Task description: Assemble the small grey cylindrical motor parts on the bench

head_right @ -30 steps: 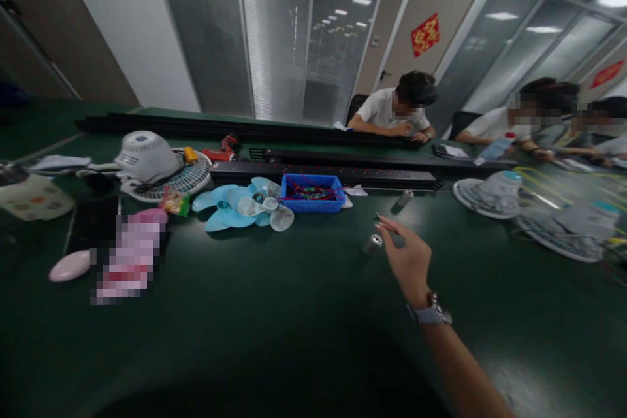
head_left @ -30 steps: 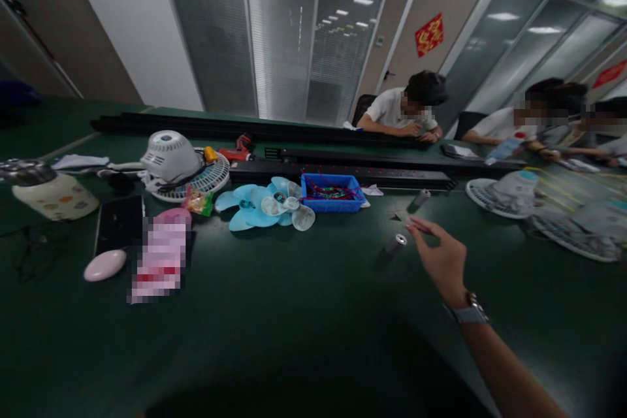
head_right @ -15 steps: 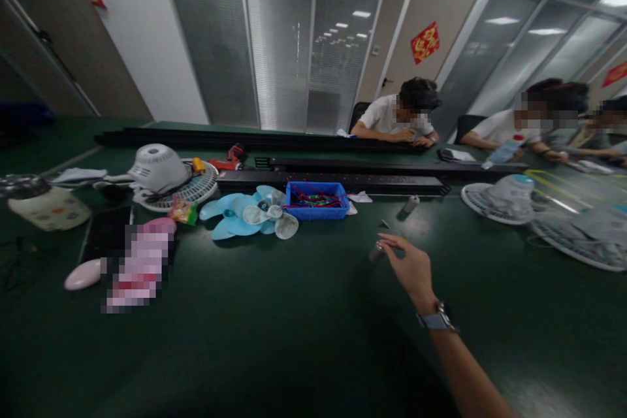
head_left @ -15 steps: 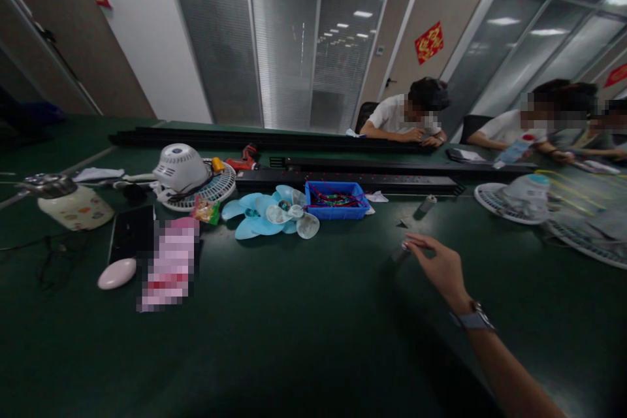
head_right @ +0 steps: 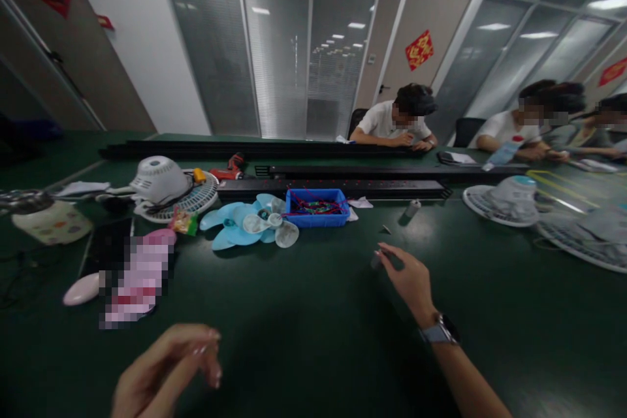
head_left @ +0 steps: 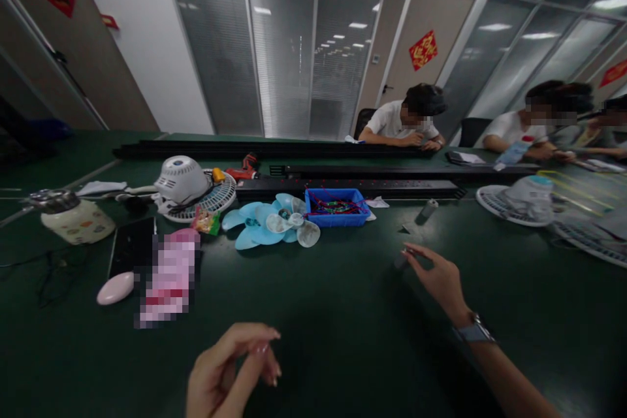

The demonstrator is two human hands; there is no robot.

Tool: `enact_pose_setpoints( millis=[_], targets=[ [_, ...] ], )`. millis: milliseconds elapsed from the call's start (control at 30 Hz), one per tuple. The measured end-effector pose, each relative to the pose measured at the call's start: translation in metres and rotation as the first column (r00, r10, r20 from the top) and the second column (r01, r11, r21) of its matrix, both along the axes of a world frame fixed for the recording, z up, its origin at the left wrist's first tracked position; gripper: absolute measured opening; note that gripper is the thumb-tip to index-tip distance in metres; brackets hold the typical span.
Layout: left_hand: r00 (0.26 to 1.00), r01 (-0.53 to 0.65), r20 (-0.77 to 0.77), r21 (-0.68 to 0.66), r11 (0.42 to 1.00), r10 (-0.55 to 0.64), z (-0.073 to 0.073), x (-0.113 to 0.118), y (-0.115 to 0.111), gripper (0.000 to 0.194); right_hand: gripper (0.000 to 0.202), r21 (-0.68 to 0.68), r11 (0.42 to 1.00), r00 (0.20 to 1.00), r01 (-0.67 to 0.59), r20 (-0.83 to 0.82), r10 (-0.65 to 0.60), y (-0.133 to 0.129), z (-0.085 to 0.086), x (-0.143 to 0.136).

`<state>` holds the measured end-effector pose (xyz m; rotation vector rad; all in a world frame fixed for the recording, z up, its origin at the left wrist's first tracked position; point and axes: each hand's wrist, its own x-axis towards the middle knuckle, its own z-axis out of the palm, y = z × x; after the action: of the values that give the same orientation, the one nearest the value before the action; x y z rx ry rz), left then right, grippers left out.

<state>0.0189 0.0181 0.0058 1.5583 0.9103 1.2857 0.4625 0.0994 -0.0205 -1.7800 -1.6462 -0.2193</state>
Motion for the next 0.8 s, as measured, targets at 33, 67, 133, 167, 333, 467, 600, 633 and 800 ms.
enact_pose_setpoints(
  millis=[33, 67, 133, 167, 333, 467, 600, 633, 800],
  targets=[
    [0.999, 0.02, -0.036, 0.006, 1.0, -0.02, 0.0, 0.009, 0.007, 0.016, 0.045, -0.01, 1.0, 1.0, -0.017, -0.01, 0.017, -0.001, -0.004, 0.002],
    [0.998, 0.02, -0.064, 0.022, 1.0, -0.019, -0.003, 0.017, 0.012, 0.016, 0.05, -0.023, 0.999, 0.999, -0.031, -0.023, 0.03, -0.001, -0.007, 0.004],
    [0.99, 0.02, -0.143, 0.016, 1.0, -0.018, -0.012, 0.028, 0.017, 0.017, 0.055, -0.037, 0.999, 0.999, -0.029, -0.043, 0.027, -0.003, -0.012, 0.004],
    [0.982, 0.036, -0.186, -0.005, 0.999, -0.036, -0.018, 0.031, 0.017, 0.018, 0.055, -0.036, 0.999, 0.999, -0.023, -0.047, 0.021, -0.004, -0.012, 0.001],
    [0.917, 0.054, -0.398, 0.045, 0.998, -0.031, -0.028, 0.039, 0.021, 0.032, 0.047, -0.084, 0.955, 0.952, -0.284, -0.143, 0.271, -0.018, 0.005, -0.065],
    [0.882, 0.021, -0.465, 0.198, 0.98, 0.075, -0.02, 0.046, 0.034, 0.044, 0.048, -0.165, 0.82, 0.829, -0.548, -0.24, 0.506, -0.026, 0.017, -0.144],
    [0.876, 0.031, -0.471, 0.264, 0.964, 0.101, -0.017, 0.054, 0.048, 0.033, 0.062, -0.177, 0.734, 0.746, -0.655, -0.303, 0.593, -0.025, 0.009, -0.186],
    [0.878, 0.017, -0.466, 0.255, 0.967, 0.108, -0.017, 0.056, 0.051, 0.029, 0.063, -0.168, 0.731, 0.738, -0.662, -0.316, 0.596, -0.024, 0.005, -0.19],
    [0.874, -0.014, -0.477, 0.168, 0.986, 0.094, -0.015, 0.06, 0.061, 0.022, 0.057, -0.138, 0.741, 0.741, -0.657, -0.298, 0.602, -0.022, -0.006, -0.191]
  ],
)
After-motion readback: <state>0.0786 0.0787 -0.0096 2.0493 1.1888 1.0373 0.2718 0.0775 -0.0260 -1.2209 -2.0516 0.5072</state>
